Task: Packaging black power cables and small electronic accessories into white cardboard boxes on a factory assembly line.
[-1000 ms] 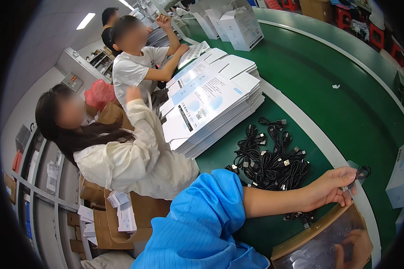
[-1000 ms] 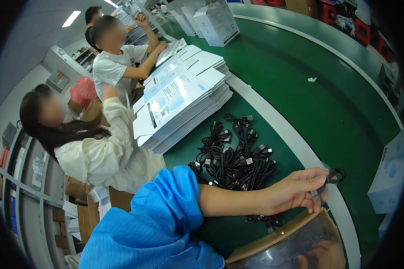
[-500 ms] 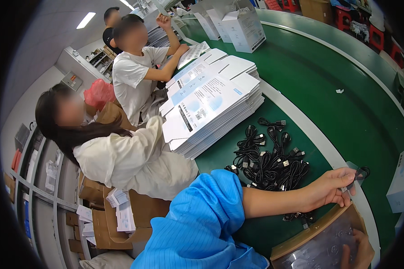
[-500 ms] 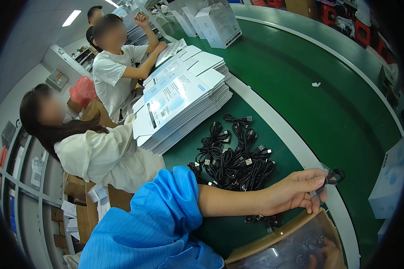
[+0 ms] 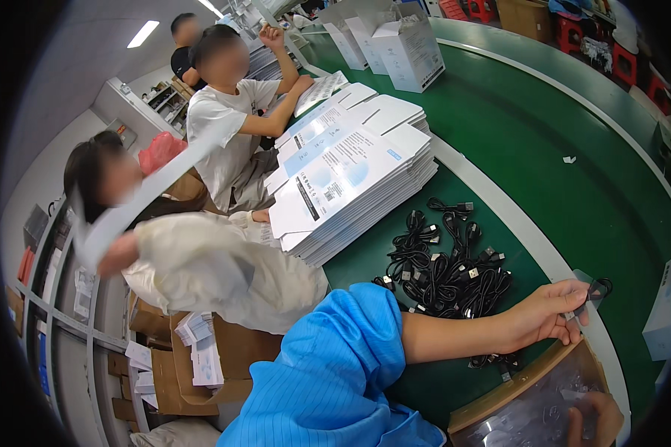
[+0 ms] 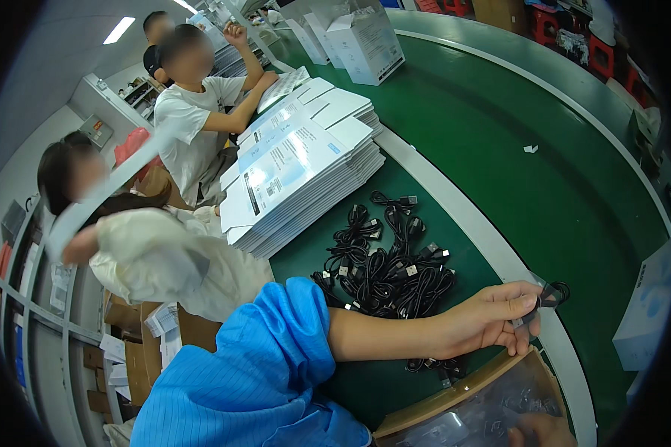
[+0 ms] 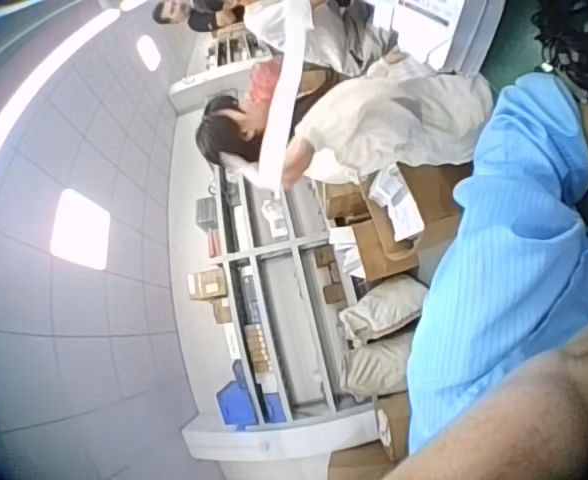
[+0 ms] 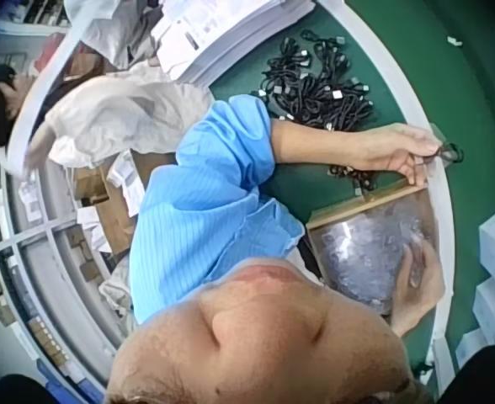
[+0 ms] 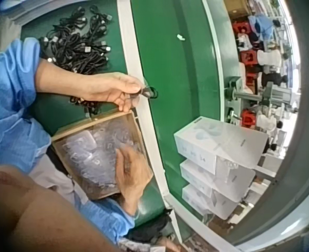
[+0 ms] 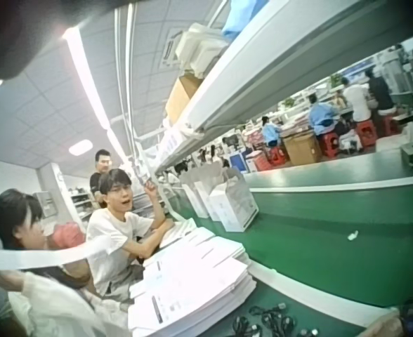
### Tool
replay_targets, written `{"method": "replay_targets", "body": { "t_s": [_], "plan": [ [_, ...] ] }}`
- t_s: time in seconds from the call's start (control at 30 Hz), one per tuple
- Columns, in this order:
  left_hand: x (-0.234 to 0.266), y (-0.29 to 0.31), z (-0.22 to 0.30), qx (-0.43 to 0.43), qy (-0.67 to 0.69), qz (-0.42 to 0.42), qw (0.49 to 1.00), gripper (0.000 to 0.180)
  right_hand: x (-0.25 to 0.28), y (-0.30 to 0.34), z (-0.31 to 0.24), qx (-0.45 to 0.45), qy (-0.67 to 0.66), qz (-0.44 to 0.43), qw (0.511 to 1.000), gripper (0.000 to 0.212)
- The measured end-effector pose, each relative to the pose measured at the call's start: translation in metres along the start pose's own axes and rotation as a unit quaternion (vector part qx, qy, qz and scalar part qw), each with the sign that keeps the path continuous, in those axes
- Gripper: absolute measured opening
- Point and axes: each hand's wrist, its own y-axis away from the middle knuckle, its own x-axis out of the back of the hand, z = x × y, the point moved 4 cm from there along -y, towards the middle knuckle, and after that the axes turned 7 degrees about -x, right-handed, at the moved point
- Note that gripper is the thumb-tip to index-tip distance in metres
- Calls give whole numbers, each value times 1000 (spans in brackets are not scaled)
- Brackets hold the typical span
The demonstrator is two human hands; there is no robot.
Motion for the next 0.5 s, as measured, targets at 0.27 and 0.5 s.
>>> {"method": "replay_targets", "body": {
  "t_s": [0.27,0.5],
  "plan": [
    [1,0,-1,0,1,0,1000,36,6,-12,-14,-21,142,1,990,35],
    [-1,0,0,-1,1,-1,1000,37,0,-4,-8,-56,145,-39,987,41]
  ]
}}
